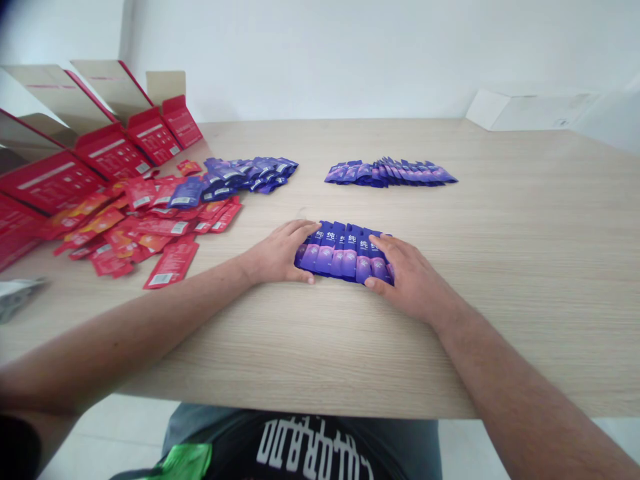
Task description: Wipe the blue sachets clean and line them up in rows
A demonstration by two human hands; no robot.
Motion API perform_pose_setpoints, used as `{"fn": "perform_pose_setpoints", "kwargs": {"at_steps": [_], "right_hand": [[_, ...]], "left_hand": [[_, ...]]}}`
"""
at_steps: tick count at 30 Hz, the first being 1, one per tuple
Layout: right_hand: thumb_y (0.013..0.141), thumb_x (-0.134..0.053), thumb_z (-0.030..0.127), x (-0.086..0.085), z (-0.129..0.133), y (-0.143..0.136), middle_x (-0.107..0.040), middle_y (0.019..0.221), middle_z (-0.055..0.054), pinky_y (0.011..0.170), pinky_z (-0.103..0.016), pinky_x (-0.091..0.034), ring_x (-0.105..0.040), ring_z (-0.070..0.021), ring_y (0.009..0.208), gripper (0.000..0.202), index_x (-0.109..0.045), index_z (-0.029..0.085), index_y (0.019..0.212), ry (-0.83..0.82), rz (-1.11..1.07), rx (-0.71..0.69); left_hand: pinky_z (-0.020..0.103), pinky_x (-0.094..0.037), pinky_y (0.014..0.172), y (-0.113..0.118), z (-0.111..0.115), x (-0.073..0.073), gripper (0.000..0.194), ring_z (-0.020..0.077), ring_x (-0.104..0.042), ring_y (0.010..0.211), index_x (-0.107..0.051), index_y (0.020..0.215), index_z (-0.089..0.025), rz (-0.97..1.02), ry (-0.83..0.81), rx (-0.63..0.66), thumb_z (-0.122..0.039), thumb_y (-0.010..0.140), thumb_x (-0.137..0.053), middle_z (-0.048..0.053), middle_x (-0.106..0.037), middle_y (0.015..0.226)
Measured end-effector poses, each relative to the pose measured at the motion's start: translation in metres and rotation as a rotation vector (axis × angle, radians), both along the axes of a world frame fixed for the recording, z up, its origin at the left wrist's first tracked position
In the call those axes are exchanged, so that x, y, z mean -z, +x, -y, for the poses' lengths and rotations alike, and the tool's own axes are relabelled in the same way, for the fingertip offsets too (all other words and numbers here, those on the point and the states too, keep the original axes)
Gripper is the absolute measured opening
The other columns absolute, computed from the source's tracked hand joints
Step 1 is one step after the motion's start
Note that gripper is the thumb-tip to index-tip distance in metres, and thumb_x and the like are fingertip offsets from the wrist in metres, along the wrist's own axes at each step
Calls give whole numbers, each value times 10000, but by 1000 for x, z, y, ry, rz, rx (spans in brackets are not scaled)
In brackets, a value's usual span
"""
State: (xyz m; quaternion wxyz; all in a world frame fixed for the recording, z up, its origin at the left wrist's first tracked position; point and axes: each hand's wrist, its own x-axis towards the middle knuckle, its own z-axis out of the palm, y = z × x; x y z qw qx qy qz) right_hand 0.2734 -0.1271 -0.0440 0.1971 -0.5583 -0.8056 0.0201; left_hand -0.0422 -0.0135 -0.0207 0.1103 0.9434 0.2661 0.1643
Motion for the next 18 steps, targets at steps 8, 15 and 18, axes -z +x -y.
{"fn": "perform_pose_setpoints", "kwargs": {"at_steps": [8,15,18], "right_hand": [[912,-530,625,-5,2,-3,-444,1534,-167,1166,-558,-358,-393,-364,1426,814,-317,177,1557,-15,-18,15],[903,-536,638,-4,2,-5,-439,1542,-150,1146,-592,-366,-402,-376,1418,815,-299,228,1566,2,-3,10],[860,-575,672,-4,5,-3,-436,1542,-157,1160,-582,-348,-401,-383,1413,865,-335,216,1554,22,37,40]], "left_hand": [[525,-276,1199,-3,-7,-11,1116,373,-355,1438,-315,1541,-169,97,22,12,-756,681,-717,207,-394,1547],[525,-284,1203,-39,1,-16,1098,367,-346,1445,-263,1562,-201,73,-9,-64,-732,711,-711,191,-372,1558],[519,-287,1203,-33,4,-8,1098,367,-338,1449,-261,1565,-201,45,-24,-53,-734,715,-704,195,-358,1565]]}}
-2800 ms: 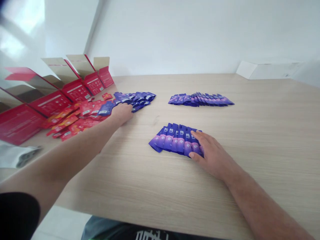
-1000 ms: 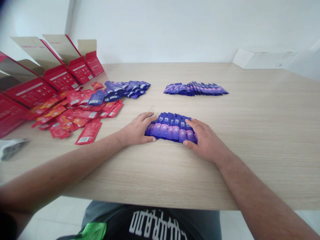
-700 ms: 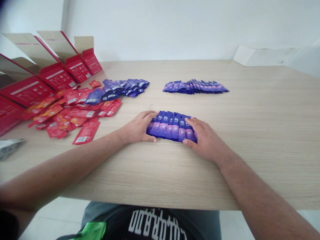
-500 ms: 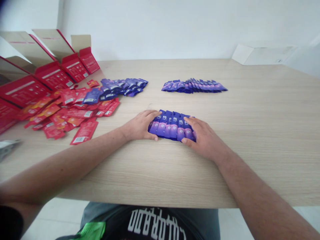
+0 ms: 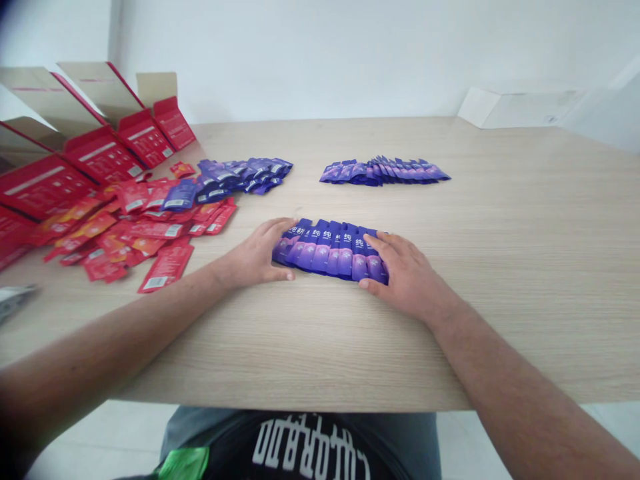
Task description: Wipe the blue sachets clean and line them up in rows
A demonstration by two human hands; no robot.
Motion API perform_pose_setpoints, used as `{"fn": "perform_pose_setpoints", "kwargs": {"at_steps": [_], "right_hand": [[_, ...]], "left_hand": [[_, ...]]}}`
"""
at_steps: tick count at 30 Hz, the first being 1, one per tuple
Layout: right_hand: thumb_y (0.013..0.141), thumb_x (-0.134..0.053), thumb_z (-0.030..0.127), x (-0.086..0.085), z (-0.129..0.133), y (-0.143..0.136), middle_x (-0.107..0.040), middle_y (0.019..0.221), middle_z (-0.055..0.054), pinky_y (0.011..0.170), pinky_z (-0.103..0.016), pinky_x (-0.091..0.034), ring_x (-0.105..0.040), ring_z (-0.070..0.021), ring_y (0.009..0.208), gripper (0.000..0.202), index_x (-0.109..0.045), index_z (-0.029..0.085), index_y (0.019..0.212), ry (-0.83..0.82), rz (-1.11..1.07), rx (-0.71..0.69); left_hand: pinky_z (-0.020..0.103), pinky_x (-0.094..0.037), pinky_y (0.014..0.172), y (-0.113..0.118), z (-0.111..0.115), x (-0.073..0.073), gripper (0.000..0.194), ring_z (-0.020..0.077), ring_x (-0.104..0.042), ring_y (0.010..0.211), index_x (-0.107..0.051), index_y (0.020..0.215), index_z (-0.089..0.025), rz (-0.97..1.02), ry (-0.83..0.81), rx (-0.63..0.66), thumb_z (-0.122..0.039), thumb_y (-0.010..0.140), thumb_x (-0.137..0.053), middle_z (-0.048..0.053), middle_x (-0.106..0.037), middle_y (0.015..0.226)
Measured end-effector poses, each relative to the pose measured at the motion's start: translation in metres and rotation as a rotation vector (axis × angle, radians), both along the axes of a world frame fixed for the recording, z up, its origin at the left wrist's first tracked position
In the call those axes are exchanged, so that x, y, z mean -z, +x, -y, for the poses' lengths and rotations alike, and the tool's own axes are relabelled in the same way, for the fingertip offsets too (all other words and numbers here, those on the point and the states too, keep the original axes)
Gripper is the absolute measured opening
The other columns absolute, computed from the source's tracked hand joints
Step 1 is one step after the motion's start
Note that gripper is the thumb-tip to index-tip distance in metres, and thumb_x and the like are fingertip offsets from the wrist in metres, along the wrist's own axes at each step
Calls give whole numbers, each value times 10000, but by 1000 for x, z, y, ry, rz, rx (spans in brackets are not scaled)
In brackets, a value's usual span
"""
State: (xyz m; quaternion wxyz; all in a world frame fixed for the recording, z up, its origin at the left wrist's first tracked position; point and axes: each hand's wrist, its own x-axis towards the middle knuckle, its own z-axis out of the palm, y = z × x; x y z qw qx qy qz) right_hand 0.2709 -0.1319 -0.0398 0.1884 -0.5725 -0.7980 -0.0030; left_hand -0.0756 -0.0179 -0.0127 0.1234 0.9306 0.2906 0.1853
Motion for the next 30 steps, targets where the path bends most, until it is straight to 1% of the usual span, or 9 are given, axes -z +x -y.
{"fn": "perform_pose_setpoints", "kwargs": {"at_steps": [3,6,8,12,18,22,26,30], "right_hand": [[822,-603,700,0,3,6,-409,1560,-157,1166,-591,-332,-377,-394,1423,918,-331,223,1558,10,19,18],[799,-612,723,1,4,10,-379,1578,-157,1154,-619,-332,-355,-410,1432,970,-293,238,1576,7,21,26],[790,-618,732,2,4,9,-362,1587,-157,1158,-618,-328,-345,-408,1438,987,-289,240,1579,-2,30,29],[804,-623,711,-1,2,-3,-356,1587,-155,1178,-585,-317,-343,-389,1441,936,-341,240,1563,-9,60,33],[796,-627,725,-5,-1,-19,-373,1578,-150,1152,-641,-308,-355,-431,1418,888,-406,286,1535,-12,71,64],[810,-635,697,-4,-2,-21,-383,1574,-140,1150,-650,-305,-351,-428,1419,832,-441,299,1514,-9,70,72],[822,-644,663,-5,-2,-9,-389,1569,-147,1164,-616,-315,-353,-402,1428,819,-441,279,1516,-5,76,63],[835,-631,663,-6,-6,19,-411,1555,-163,1164,-610,-320,-373,-397,1423,815,-446,255,1515,-9,96,53]], "left_hand": [[544,-274,1200,15,2,5,1094,388,-319,1453,-277,1569,-211,-8,2,15,-749,711,-694,193,-342,1576],[575,-258,1191,29,4,4,1053,408,-295,1458,-316,1563,-255,-42,20,17,-754,712,-686,171,-324,1591],[584,-252,1186,36,5,4,1006,415,-286,1459,-348,1552,-284,-68,42,17,-748,723,-678,154,-325,1593],[609,-277,1158,43,9,4,911,428,-315,1437,-371,1543,-328,-119,64,7,-735,772,-637,139,-357,1576],[615,-288,1146,50,13,3,830,431,-339,1421,-385,1536,-366,-157,97,29,-728,817,-582,126,-361,1576],[621,-300,1129,63,18,4,754,431,-339,1419,-413,1514,-396,-168,113,6,-711,844,-557,120,-377,1562],[619,-313,1116,82,20,5,733,425,-361,1402,-421,1508,-393,-146,116,17,-706,856,-540,130,-388,1550],[617,-310,1112,110,17,6,734,414,-382,1389,-409,1513,-390,-126,132,29,-703,862,-535,135,-402,1534]]}}
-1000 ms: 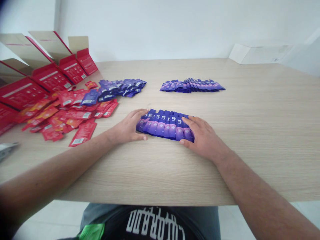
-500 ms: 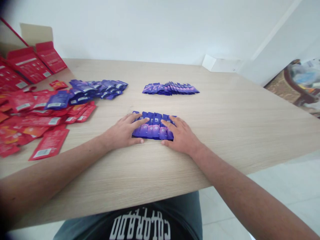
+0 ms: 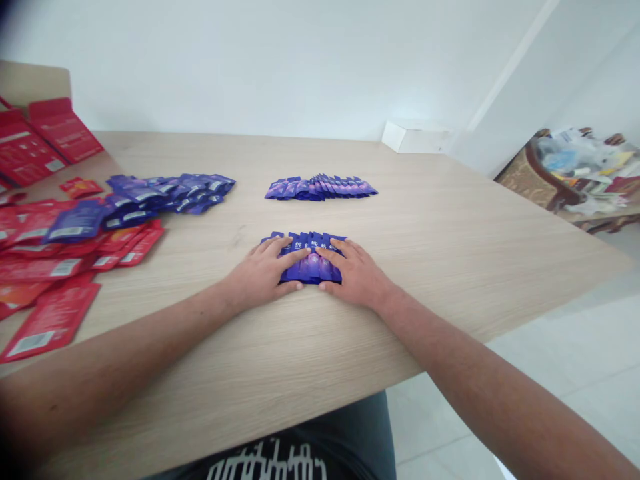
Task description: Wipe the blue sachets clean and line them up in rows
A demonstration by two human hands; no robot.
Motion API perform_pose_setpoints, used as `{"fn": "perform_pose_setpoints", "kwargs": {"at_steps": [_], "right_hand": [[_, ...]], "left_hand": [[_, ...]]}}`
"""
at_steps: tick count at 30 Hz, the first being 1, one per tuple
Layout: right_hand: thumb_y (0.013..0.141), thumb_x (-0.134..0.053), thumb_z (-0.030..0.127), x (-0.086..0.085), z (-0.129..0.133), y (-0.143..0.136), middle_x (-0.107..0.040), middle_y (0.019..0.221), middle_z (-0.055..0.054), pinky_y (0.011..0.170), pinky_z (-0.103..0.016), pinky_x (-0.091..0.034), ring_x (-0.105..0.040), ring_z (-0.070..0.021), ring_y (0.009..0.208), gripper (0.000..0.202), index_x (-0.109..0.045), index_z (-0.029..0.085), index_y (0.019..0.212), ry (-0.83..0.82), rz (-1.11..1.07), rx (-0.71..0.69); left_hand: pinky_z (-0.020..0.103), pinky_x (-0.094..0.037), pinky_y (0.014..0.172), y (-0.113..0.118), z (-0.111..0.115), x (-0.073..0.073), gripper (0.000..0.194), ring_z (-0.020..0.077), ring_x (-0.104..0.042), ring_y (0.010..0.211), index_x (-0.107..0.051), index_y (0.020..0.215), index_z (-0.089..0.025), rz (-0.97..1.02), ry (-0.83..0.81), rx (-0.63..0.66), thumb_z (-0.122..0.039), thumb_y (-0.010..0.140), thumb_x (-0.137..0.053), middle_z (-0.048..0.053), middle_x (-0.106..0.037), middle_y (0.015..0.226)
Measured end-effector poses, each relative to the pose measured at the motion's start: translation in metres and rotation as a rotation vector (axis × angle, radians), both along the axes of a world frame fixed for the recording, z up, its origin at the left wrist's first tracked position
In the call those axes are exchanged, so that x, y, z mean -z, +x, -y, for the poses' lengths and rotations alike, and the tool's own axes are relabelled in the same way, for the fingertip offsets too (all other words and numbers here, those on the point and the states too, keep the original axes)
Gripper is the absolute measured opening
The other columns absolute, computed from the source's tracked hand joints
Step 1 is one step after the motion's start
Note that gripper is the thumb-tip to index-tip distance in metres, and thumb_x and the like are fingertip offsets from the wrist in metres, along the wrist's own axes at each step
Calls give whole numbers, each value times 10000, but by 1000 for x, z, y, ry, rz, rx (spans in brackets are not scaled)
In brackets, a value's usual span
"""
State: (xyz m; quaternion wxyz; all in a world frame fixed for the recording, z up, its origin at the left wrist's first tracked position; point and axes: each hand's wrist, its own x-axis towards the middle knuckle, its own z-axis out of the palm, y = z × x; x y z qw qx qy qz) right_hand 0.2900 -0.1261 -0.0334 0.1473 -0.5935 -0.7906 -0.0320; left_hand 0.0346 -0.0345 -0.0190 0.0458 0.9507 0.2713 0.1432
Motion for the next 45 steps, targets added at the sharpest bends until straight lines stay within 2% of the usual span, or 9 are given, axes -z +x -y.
{"fn": "perform_pose_setpoints", "kwargs": {"at_steps": [5,12,16,20,31,37,42,45], "right_hand": [[845,-628,646,0,-11,51,-410,1560,-164,1160,-598,-334,-373,-388,1427,807,-438,245,1520,-3,6,12],[872,-606,624,5,-28,145,-392,1567,-158,1168,-575,-330,-371,-375,1431,783,-432,224,1522,2,0,52],[853,-627,631,8,-40,199,-386,1566,-141,1161,-578,-346,-382,-386,1419,795,-427,257,1526,22,-18,68],[845,-633,631,11,-50,240,-408,1540,-122,1164,-567,-356,-401,-391,1394,777,-441,293,1518,37,-35,79],[879,-575,629,7,-55,307,-487,1460,-129,1137,-550,-382,-456,-381,1347,676,-520,300,1467,45,93,181],[910,-493,656,9,-55,338,-506,1489,-120,1135,-540,-387,-455,-372,1376,697,-461,299,1509,-9,151,318],[897,-450,711,10,-67,364,-497,1512,-102,1141,-573,-372,-438,-381,1397,728,-447,324,1514,-74,163,463],[899,-428,718,12,-80,380,-505,1507,-103,1152,-576,-359,-430,-373,1406,734,-453,312,1510,-79,135,493]], "left_hand": [[635,-310,1093,52,-11,3,729,428,-372,1389,-426,1504,-379,11,18,12,-714,863,-521,155,-399,1525],[623,-341,1070,149,-37,8,741,425,-359,1387,-422,1505,-371,26,33,45,-719,858,-523,159,-397,1522],[612,-349,1071,203,-49,9,731,401,-371,1382,-408,1502,-406,2,54,37,-732,856,-510,140,-403,1515],[599,-341,1086,243,-56,11,732,380,-356,1398,-371,1503,-456,-14,48,19,-762,847,-482,107,-389,1530],[615,-366,1045,318,-67,13,719,396,-391,1349,-404,1479,-450,-6,47,28,-780,841,-450,109,-418,1500],[658,-348,1036,362,-72,15,718,412,-366,1359,-410,1474,-446,-5,26,27,-783,840,-437,117,-405,1507],[647,-347,1040,397,-80,15,721,415,-380,1347,-406,1474,-466,-17,-7,50,-795,833,-430,106,-405,1505],[619,-359,1038,415,-89,16,722,404,-410,1327,-426,1467,-452,2,3,61,-789,828,-448,115,-424,1479]]}}
